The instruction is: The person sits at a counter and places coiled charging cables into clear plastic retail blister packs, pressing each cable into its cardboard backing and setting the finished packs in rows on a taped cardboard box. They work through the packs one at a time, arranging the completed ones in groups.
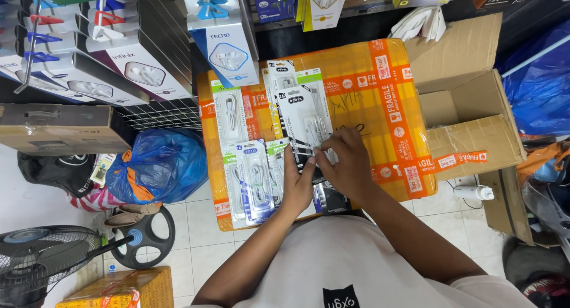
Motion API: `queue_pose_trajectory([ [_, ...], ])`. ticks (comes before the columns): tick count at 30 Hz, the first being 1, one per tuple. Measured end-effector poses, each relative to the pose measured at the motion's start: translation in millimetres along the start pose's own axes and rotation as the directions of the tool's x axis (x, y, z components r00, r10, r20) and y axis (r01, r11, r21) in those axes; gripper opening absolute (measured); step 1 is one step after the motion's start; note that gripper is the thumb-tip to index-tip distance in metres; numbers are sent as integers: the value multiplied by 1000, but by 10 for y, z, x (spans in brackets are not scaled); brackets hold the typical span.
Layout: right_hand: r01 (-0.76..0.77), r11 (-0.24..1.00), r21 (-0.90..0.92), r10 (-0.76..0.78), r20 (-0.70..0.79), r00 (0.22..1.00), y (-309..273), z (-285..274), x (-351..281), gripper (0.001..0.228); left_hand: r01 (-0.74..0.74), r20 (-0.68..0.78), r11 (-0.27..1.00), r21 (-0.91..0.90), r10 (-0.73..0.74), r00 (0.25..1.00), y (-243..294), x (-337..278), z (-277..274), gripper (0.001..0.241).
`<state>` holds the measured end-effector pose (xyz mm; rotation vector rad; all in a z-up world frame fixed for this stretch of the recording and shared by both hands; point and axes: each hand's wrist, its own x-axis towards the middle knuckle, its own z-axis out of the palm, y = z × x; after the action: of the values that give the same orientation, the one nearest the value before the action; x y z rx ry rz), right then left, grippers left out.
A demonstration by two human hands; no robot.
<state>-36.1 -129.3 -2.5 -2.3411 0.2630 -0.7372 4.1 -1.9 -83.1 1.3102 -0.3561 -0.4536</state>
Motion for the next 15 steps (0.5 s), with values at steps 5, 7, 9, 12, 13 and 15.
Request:
queue_pose_trajectory([
  [5,-14,998,68,17,-40,999,203,78,-30,17,34,-34,997,63,-32,999,-20,32,-32,56],
  [7,-129,981,146,131,-9,991,335,106,-66,18,78,-37,996,29,-77,996,-14,1,-36,57],
  [9,-434,809,396,404,160,901,508,150,-25,23,53,-11,998,-45,-53,999,21,53,-32,54],
  [12,-614,605,506,507,350,788,698,261,-160,21,40,-7,999,-12,-40,999,-60,28,-21,55],
  [13,-612,607,507,506,348,790,733,277,-161,21,36,-6,999,-12,-36,999,-41,27,-20,55],
  [15,-664,555,501,519,415,747,800,304,-182,16,15,25,1000,0,-15,1000,-4,9,-14,51],
])
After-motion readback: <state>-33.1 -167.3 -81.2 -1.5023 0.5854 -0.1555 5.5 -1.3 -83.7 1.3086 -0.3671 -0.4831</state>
